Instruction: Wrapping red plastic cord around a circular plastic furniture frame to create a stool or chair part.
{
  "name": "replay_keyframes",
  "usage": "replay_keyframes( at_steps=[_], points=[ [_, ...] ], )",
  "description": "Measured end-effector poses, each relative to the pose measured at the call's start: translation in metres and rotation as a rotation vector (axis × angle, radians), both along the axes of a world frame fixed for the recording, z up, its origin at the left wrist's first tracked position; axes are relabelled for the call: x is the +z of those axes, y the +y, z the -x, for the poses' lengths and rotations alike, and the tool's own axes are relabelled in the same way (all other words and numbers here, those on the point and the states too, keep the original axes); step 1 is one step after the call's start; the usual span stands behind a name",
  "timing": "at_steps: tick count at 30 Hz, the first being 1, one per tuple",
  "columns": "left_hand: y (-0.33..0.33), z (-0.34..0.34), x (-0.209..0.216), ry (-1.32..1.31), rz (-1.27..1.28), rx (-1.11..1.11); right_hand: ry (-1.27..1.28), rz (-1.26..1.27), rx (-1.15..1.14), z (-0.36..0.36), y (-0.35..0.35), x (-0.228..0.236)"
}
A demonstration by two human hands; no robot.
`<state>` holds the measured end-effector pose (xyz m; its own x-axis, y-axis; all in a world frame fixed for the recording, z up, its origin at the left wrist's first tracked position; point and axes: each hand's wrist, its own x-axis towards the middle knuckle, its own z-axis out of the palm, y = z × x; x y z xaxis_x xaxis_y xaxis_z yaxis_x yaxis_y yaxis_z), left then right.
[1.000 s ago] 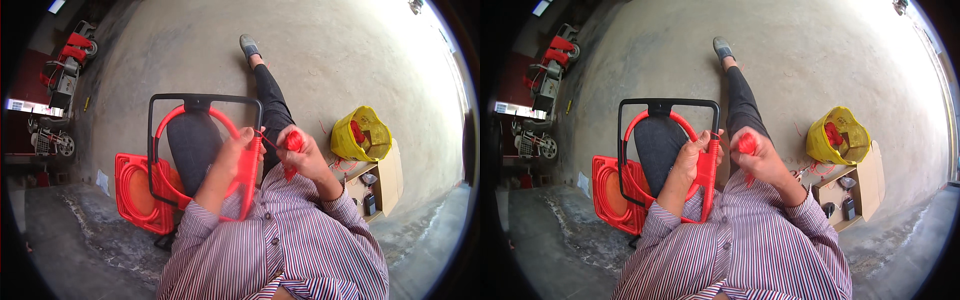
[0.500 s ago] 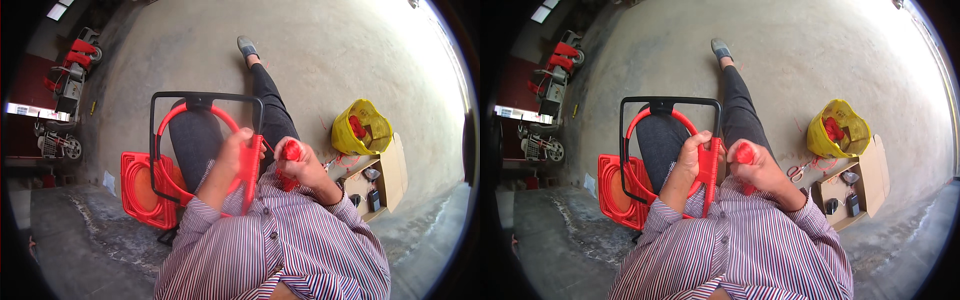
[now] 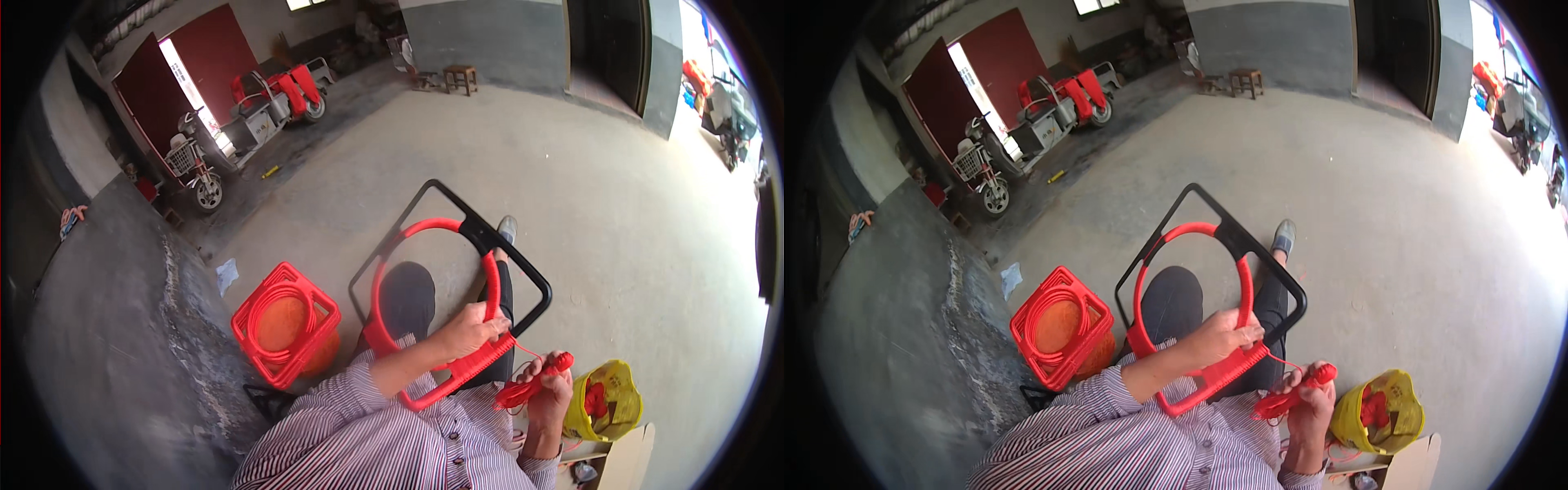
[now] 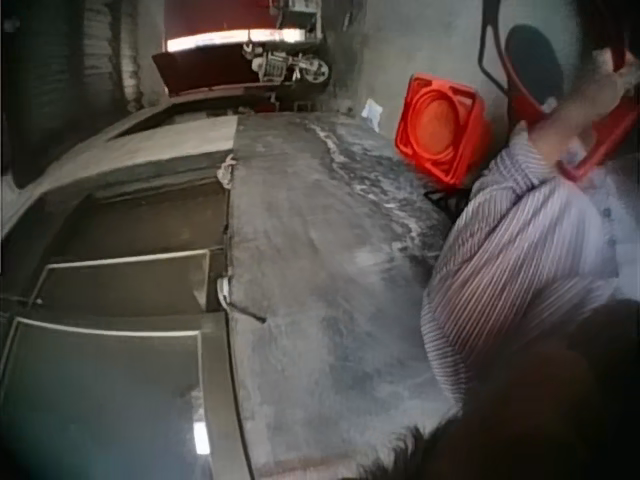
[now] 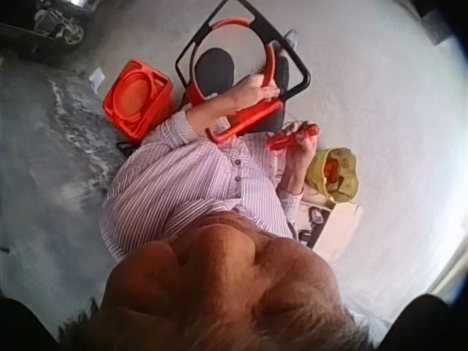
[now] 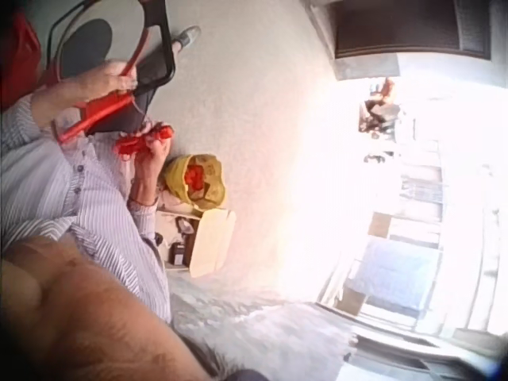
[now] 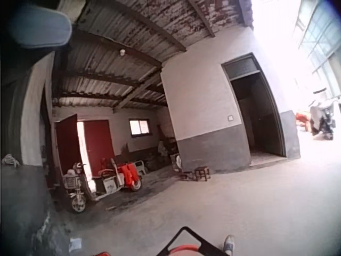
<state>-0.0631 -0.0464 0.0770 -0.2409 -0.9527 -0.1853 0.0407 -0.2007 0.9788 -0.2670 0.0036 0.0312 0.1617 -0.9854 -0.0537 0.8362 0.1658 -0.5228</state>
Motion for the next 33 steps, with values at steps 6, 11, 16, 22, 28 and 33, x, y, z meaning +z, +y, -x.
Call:
replay_keyframes(
  at_steps=[6, 11, 16, 22, 28, 33],
  points=[
    [-0.039, 0.054, 0.024, -0.240, 0.418, 0.050, 0.136, 0.220, -0.153, 0.034, 0.003, 0.004],
    [-0.041, 0.077, -0.030, -0.183, 0.399, -0.011, 0.227, 0.238, -0.356, 0.040, 0.014, -0.003],
    [-0.023, 0.057, -0.090, -0.296, 0.263, 0.081, 0.297, 0.121, -0.195, 0.033, 0.019, 0.013],
    [-0.017, 0.034, -0.154, -0.452, 0.008, 0.154, 0.471, 0.038, -0.102, 0.012, 0.017, 0.008],
    [-0.036, 0.030, -0.181, -0.406, -0.198, 0.274, 0.523, 0.022, -0.013, -0.009, 0.006, 0.000],
    [-0.023, 0.029, -0.163, -0.672, 0.441, 0.341, 0.539, 0.001, -0.016, -0.008, -0.007, 0.003]
  ],
)
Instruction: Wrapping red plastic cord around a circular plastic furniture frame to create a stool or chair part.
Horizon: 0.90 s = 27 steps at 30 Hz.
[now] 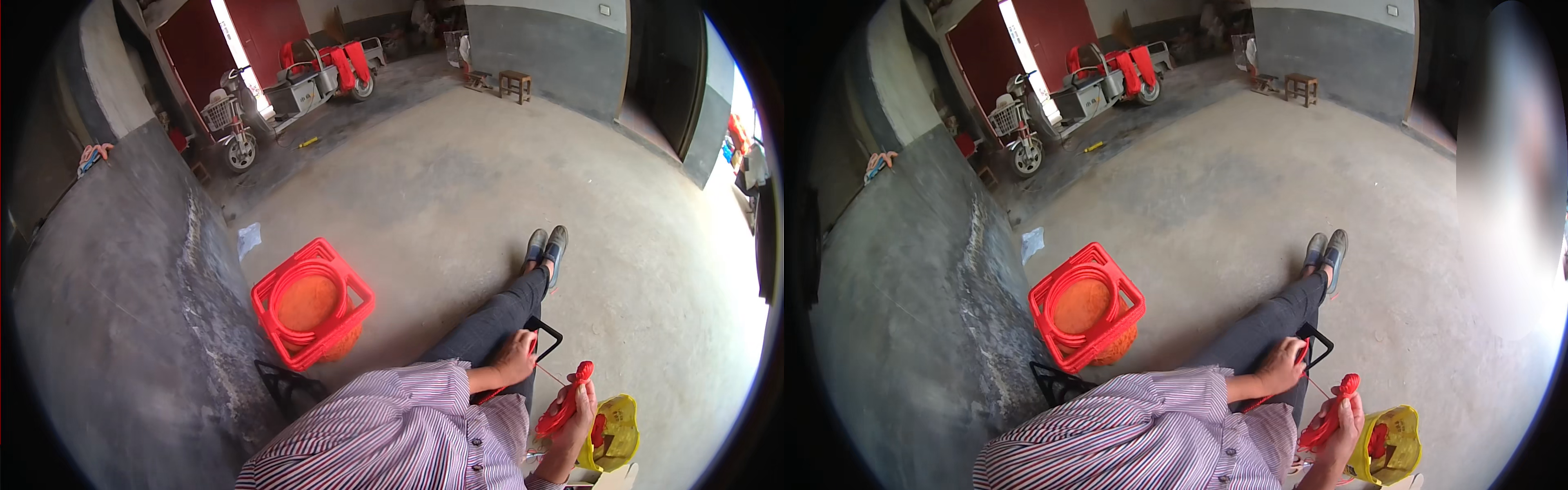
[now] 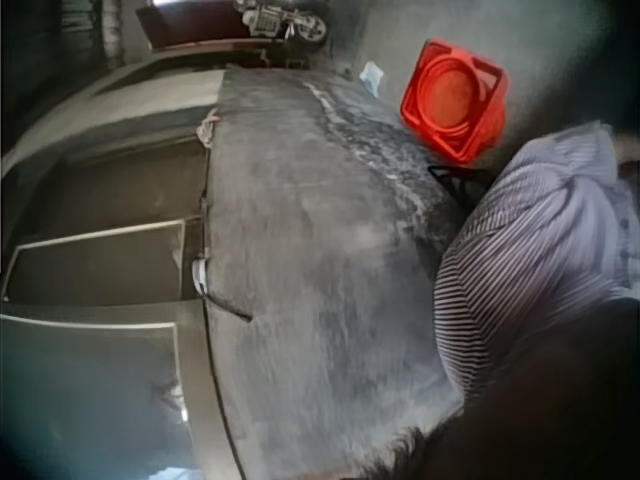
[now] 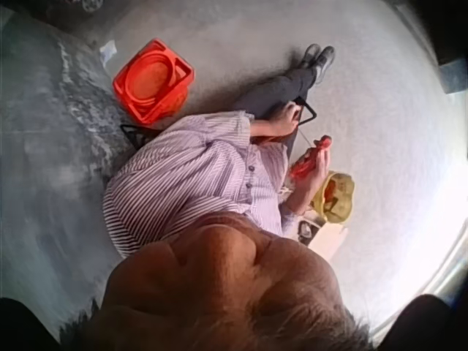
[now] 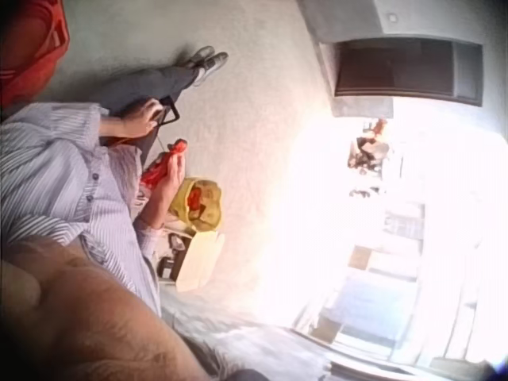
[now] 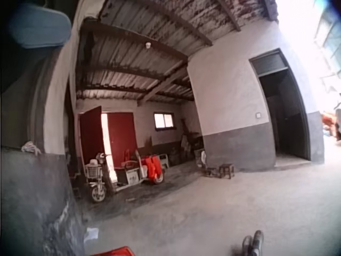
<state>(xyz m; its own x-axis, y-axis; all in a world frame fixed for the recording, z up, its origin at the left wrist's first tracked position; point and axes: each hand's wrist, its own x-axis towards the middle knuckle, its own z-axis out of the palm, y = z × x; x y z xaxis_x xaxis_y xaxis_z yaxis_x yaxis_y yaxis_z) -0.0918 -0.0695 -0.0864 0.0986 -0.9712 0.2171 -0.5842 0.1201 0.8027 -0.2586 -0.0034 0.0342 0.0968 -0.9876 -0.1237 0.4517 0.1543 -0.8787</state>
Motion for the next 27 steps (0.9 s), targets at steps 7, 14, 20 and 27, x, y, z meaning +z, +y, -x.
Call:
replay_keyframes(
  at_steps=[7, 14, 20, 27],
  points=[
    [0.007, 0.014, 0.048, 0.389, 0.237, -0.307, 0.215, 0.218, 0.253, 0.013, -0.011, 0.008],
    [-0.044, -0.025, 0.014, 0.558, -0.337, -0.016, 1.549, 0.437, 0.151, -0.015, -0.071, -0.073],
    [-0.059, -0.042, -0.010, 0.527, -0.469, -0.123, 1.116, 0.154, 0.015, -0.063, -0.113, -0.115],
    [-0.042, -0.024, 0.030, 0.260, -0.220, 0.002, 0.898, 0.214, 0.015, -0.030, -0.085, -0.101]
  ],
)
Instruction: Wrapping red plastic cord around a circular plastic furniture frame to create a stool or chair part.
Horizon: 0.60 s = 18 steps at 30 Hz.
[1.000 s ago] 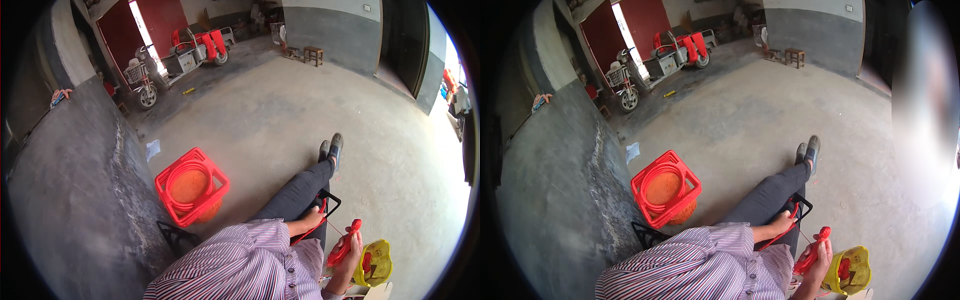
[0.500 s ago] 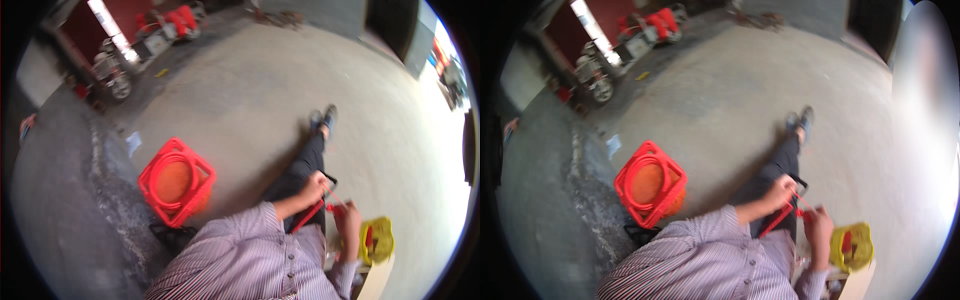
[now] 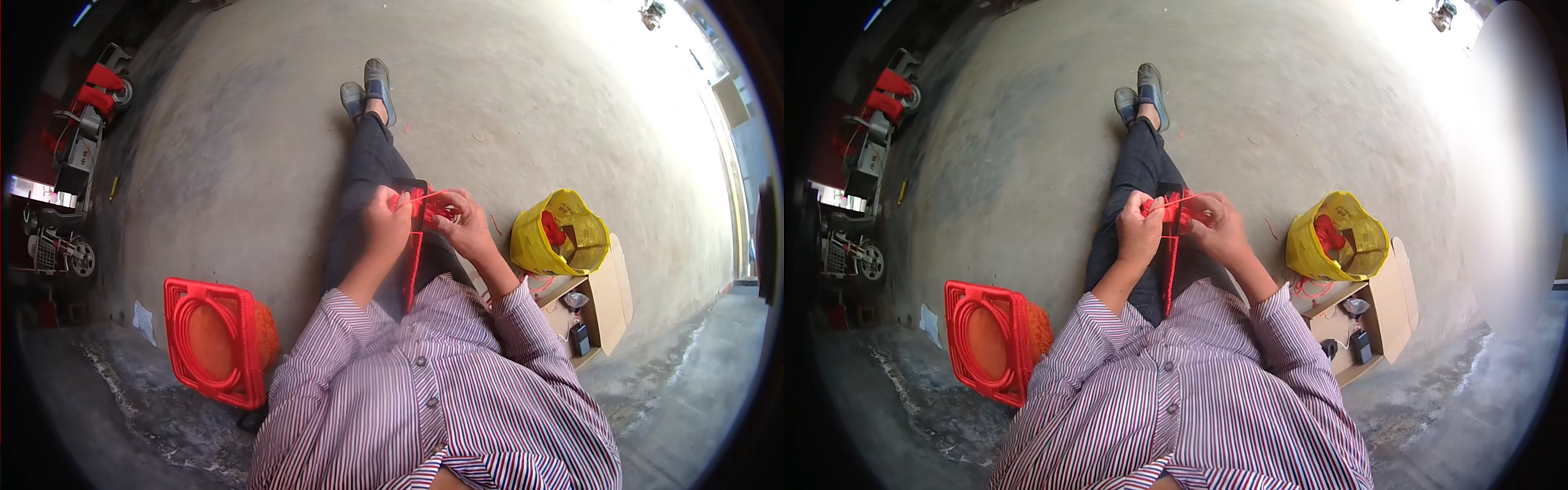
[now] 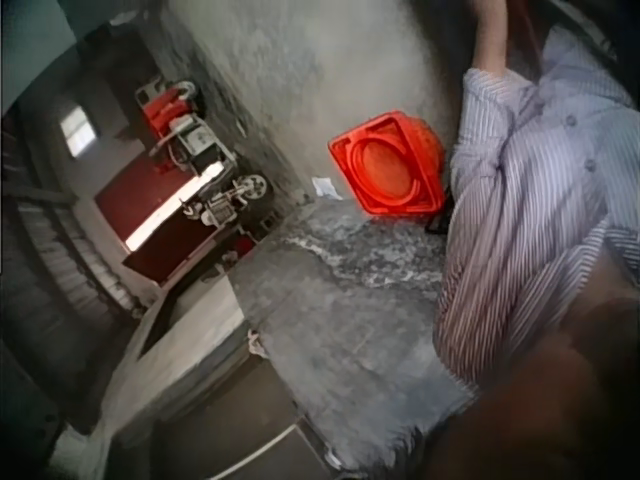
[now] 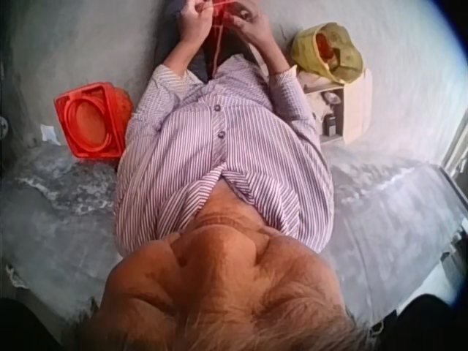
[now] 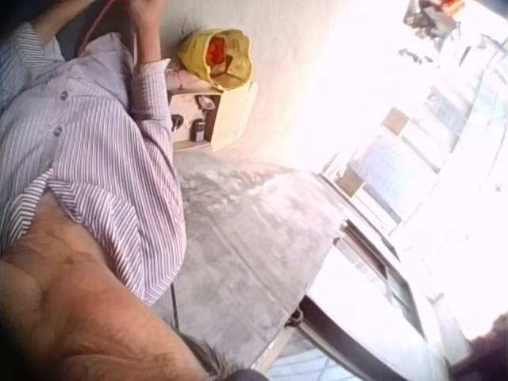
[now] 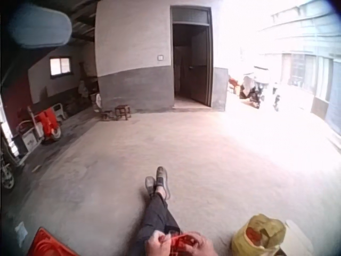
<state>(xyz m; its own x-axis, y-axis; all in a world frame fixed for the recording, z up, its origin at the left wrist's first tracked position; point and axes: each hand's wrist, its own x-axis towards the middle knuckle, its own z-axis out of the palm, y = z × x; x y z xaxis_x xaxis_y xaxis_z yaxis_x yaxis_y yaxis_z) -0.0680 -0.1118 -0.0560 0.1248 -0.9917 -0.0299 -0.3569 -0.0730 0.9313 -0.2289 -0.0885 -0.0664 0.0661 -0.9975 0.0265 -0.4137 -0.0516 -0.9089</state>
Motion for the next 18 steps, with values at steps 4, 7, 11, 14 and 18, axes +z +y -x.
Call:
replay_keyframes(
  at_steps=[4, 7, 11, 14, 18],
  points=[
    [0.022, 0.004, 0.023, 0.000, 0.117, -0.120, 0.151, 0.314, 0.037, -0.012, 0.027, 0.022],
    [0.022, 0.012, 0.032, 0.235, 0.041, -0.231, 0.132, 0.416, 0.042, -0.003, 0.035, 0.030],
    [0.010, 0.003, 0.016, 0.621, -0.391, -0.295, -1.086, -0.051, -0.086, 0.032, 0.055, 0.051],
    [0.007, 0.003, -0.023, 0.287, -0.137, -0.223, -1.293, -0.120, -0.034, 0.064, 0.079, 0.067],
    [0.008, 0.011, -0.024, 0.523, -0.495, -0.017, -1.128, -0.183, -0.054, 0.094, 0.121, 0.055]
  ],
)
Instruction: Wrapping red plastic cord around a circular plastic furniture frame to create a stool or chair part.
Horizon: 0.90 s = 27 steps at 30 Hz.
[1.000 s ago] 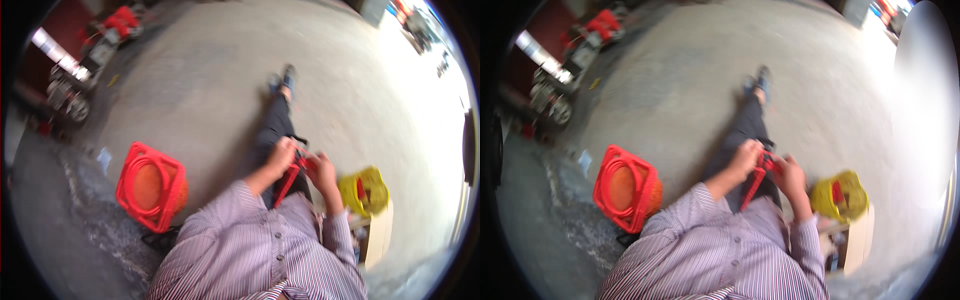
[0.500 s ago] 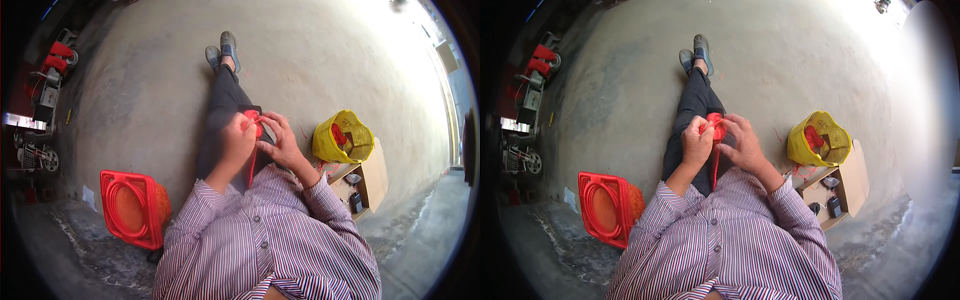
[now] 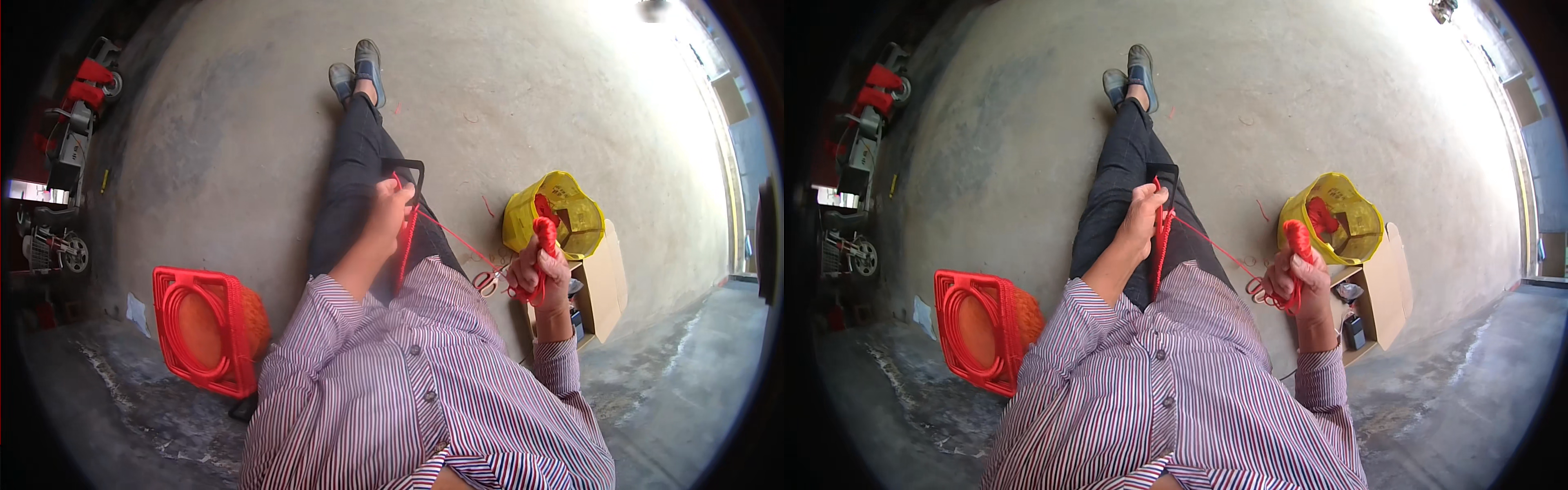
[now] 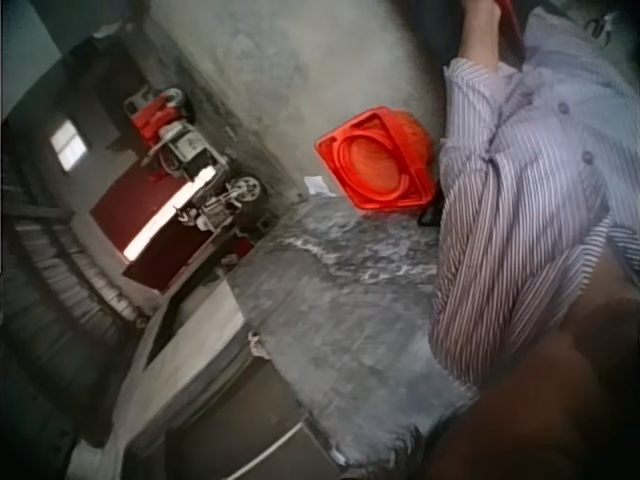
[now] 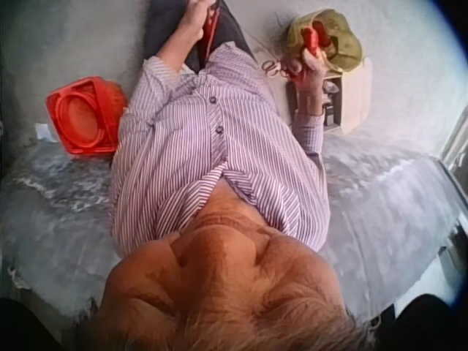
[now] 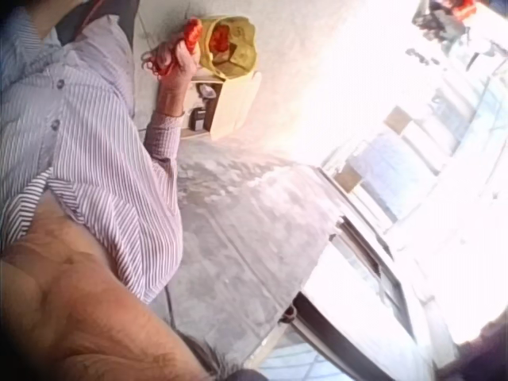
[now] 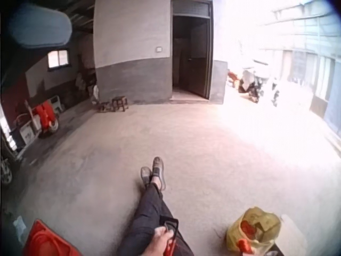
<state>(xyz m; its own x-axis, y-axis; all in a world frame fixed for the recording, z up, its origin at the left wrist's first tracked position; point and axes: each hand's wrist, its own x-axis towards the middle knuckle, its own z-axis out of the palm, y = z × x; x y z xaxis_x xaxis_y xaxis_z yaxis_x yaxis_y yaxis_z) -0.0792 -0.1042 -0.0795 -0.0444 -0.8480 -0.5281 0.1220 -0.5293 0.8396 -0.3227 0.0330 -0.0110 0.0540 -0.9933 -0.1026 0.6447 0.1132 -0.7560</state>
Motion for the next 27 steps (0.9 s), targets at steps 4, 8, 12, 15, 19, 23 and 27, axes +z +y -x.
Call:
replay_keyframes(
  at_steps=[4, 8, 12, 15, 19, 23, 27],
  points=[
    [-0.003, -0.010, -0.011, 0.120, -0.126, -0.090, 0.144, -0.277, 0.127, 0.006, 0.034, -0.028],
    [0.008, -0.002, -0.018, 0.193, -0.080, 0.000, 0.186, -0.454, -0.047, 0.010, 0.023, -0.063],
    [0.039, -0.015, 0.010, -0.603, 0.663, -0.245, 0.101, -0.401, 0.011, -0.003, -0.005, -0.050],
    [0.068, -0.006, 0.067, -0.483, 0.895, -0.552, -0.017, -0.242, 0.268, -0.050, -0.021, -0.025],
    [0.075, 0.004, 0.067, -0.015, 0.591, -0.520, -0.107, -0.266, 0.322, -0.089, -0.022, -0.024],
    [0.045, -0.009, 0.097, 0.590, 0.297, -0.295, -0.157, -0.164, 0.564, -0.066, -0.054, -0.022],
    [-0.009, -0.020, 0.087, -0.423, 1.154, -0.243, 0.126, -0.146, 0.172, -0.046, -0.091, -0.033]
  ],
)
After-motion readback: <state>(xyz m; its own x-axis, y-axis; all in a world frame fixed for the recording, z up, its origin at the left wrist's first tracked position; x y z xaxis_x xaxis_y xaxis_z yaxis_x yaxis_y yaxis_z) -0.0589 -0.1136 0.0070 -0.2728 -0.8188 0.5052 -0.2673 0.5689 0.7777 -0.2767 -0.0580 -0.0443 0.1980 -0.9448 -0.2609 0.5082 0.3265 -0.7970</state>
